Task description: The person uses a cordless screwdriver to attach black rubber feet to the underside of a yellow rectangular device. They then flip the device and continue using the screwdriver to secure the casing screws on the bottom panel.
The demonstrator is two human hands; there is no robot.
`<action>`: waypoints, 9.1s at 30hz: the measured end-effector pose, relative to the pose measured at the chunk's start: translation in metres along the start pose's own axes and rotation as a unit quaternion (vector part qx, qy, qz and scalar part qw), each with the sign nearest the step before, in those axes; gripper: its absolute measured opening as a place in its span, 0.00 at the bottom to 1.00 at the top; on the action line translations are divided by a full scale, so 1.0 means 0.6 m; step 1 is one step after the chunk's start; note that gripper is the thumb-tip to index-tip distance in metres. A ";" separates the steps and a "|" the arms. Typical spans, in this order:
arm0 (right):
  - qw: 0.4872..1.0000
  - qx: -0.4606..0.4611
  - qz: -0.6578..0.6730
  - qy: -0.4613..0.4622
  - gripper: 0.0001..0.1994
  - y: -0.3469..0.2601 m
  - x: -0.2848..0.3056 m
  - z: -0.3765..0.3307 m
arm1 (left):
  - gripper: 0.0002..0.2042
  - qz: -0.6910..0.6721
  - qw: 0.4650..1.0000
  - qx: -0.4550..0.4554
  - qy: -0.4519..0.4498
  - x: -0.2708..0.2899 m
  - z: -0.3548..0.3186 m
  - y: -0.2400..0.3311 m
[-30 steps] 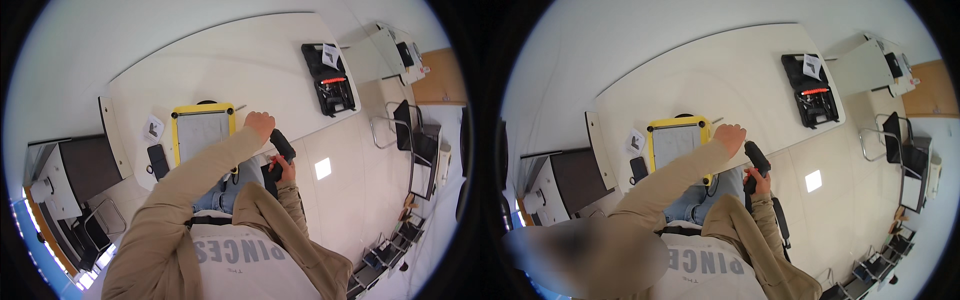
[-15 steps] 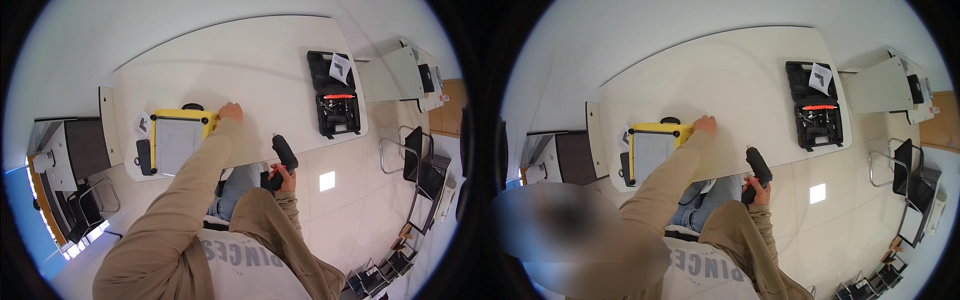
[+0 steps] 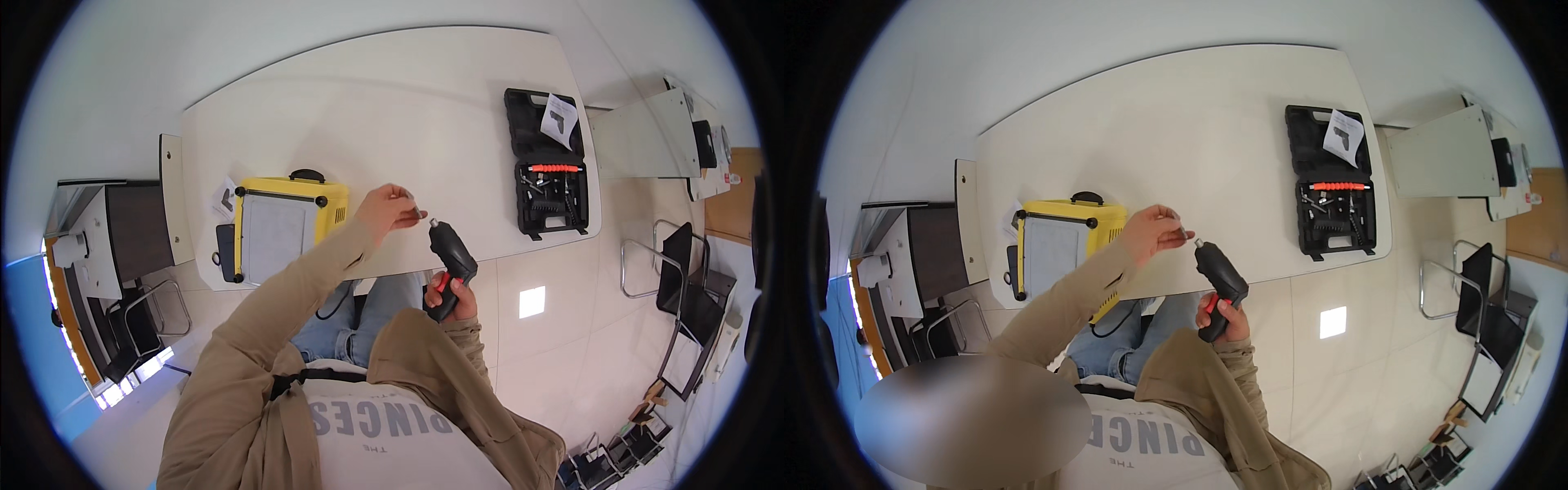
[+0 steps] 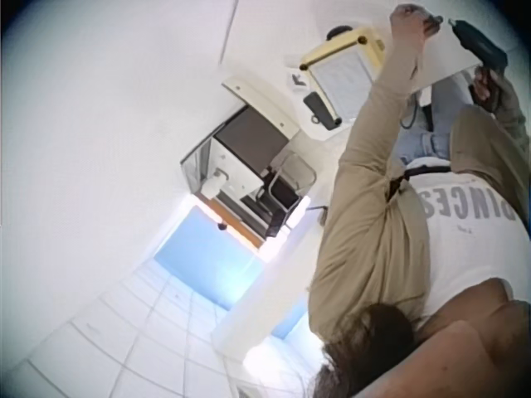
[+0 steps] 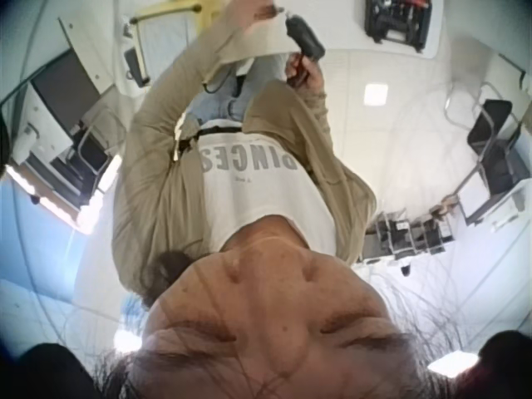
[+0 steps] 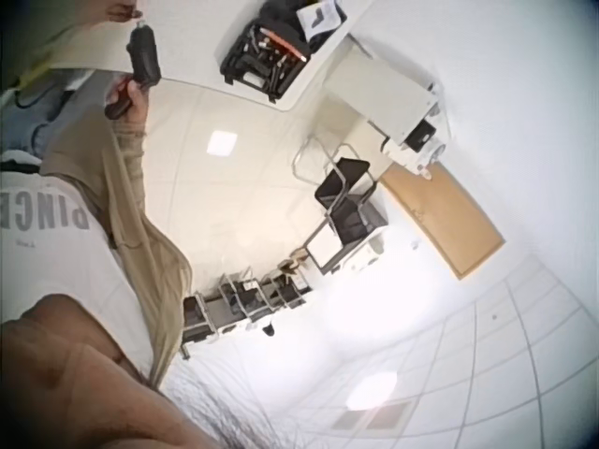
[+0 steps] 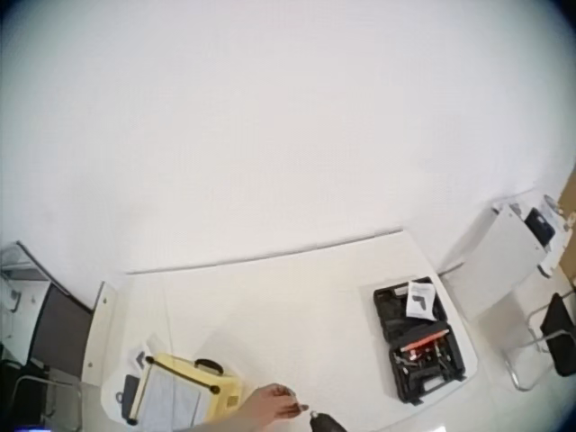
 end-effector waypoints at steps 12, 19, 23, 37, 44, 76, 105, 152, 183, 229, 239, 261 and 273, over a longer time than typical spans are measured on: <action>0.994 0.022 -0.100 -0.021 0.22 0.010 -0.088 -0.018 | 0.05 -0.158 0.981 -0.098 -0.051 0.026 -0.126 -0.004; 0.993 0.022 -0.104 -0.048 0.25 0.027 -0.094 -0.036 | 0.04 -0.170 0.976 -0.113 -0.075 0.036 -0.166 -0.008; 0.995 0.004 -0.071 -0.067 0.26 0.047 -0.089 -0.045 | 0.03 -0.216 0.965 -0.112 -0.099 0.041 -0.186 -0.016; 0.940 0.006 -0.327 -0.095 0.32 -0.039 -0.136 -0.020 | 0.05 0.026 0.977 -0.167 -0.131 0.086 -0.211 -0.004; 0.963 0.014 -0.243 -0.112 0.32 -0.035 -0.109 0.004 | 0.08 0.077 0.962 -0.202 -0.168 0.116 -0.228 0.030; 0.887 0.008 -0.399 -0.233 0.23 0.272 0.035 -0.152 | 0.03 -0.064 0.897 -0.423 -0.109 0.348 -0.357 -0.404; 0.894 -0.060 -0.406 -0.178 0.22 0.318 0.134 -0.071 | 0.07 -0.009 0.956 -0.287 -0.067 0.417 -0.219 -0.435; 0.426 0.453 -0.769 0.147 0.28 0.066 0.006 0.076 | 0.10 0.212 0.720 -0.644 0.147 0.281 -0.275 -0.366; 0.132 0.476 -0.854 0.162 0.34 0.043 0.005 0.102 | 0.19 0.320 0.533 -0.695 0.362 0.239 -0.218 -0.281; 0.858 0.251 -0.376 -0.245 0.44 0.232 -0.117 0.166 | 0.45 0.337 0.549 -0.683 0.342 0.399 -0.241 -0.182; 0.890 0.186 -0.316 -0.270 0.44 0.229 -0.088 0.215 | 0.45 0.418 0.464 -0.680 0.384 0.369 -0.243 -0.158; 0.946 0.114 -0.210 -0.217 0.26 0.279 -0.126 0.204 | 0.31 0.470 0.372 -0.732 0.324 0.263 -0.273 -0.035; 0.930 -0.025 -0.042 -0.363 0.16 0.384 -0.104 0.291 | 0.27 0.618 0.282 -0.707 0.198 0.164 -0.186 -0.019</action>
Point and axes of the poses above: each hand's wrist, its own z-axis towards the middle knuckle, its own x-axis out of the back of the hand, y = z × x, the point moved 2 cm from there along z, towards the middle knuckle, and after that the axes turned 9 degrees about -z, right-handed, at the moved point
